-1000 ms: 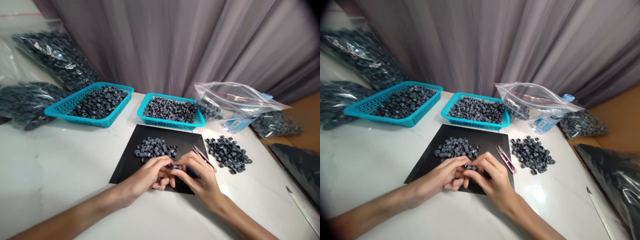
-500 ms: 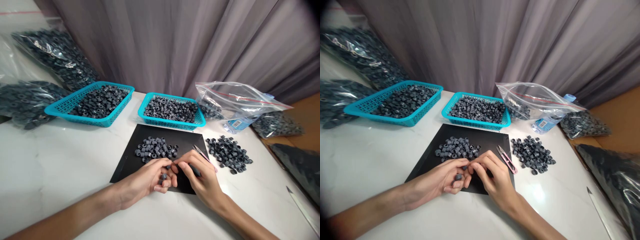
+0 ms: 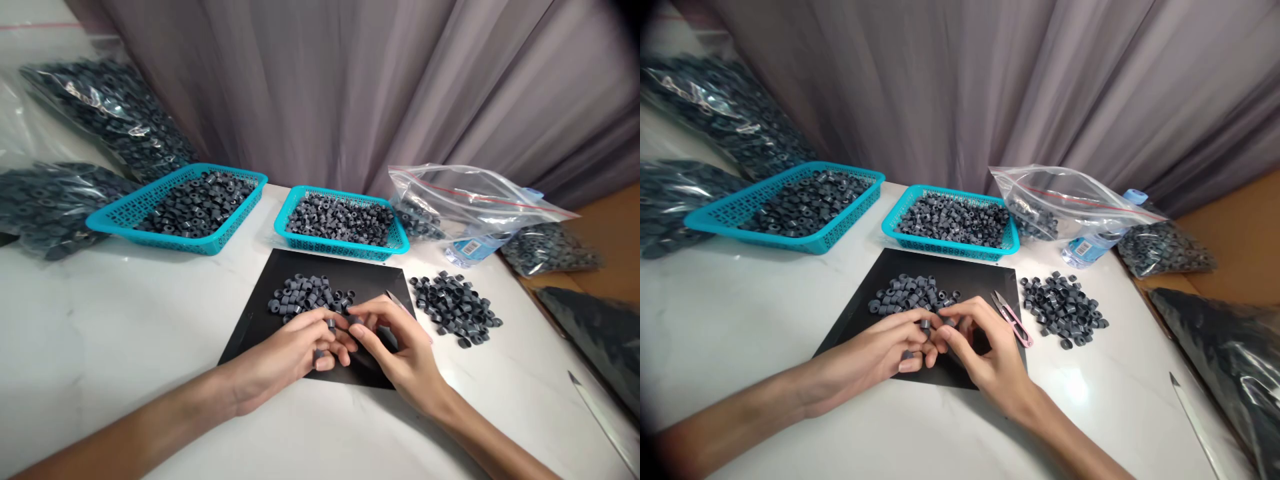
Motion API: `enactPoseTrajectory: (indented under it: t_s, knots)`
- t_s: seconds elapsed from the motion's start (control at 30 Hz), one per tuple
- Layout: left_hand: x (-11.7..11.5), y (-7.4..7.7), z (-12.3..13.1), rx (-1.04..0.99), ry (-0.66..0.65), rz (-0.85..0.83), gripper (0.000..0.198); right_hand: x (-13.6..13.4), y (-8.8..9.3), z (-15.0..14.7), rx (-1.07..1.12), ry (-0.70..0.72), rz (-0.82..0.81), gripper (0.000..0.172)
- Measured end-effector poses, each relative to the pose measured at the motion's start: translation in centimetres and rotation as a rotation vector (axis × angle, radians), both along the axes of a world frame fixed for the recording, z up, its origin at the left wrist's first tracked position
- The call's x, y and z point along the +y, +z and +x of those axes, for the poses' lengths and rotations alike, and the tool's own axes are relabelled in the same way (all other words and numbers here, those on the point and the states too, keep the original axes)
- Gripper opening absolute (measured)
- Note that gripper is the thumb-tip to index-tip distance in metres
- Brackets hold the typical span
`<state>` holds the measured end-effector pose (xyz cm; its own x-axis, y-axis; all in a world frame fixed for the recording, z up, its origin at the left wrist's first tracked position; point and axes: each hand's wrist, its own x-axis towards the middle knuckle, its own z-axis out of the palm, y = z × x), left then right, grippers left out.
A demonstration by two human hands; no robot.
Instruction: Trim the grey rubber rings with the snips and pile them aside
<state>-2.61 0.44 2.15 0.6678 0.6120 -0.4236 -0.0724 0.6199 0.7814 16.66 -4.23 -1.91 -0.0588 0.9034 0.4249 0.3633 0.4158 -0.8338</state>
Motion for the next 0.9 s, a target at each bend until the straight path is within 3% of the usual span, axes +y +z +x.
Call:
enactPoseTrajectory:
  t_s: [0.17, 0.43, 0.57, 0.9]
  knots:
    - [0.08, -0.53, -0.25, 0.079, -0.090, 0.112, 0.015, 0.07, 0.08, -0.08, 0.070, 0.025, -0.066, 0.007]
    - [0.12, -0.11, -0.45, 0.199, -0.179, 0.201, 0.030, 0.34, 0.40, -0.03, 0.064, 0.015, -0.108, 0.011]
    - [0.12, 0.25, -0.31, 0.207, -0.214, 0.220, 0.028, 0.39, 0.24, 0.10, 0.041, 0.013, -0.111, 0.015]
    - [0.15, -0.37, -0.14, 0.132, -0.101, 0.142, 0.020, 0.17, 0.17, 0.01, 0.014, 0.064, -0.107, 0.018]
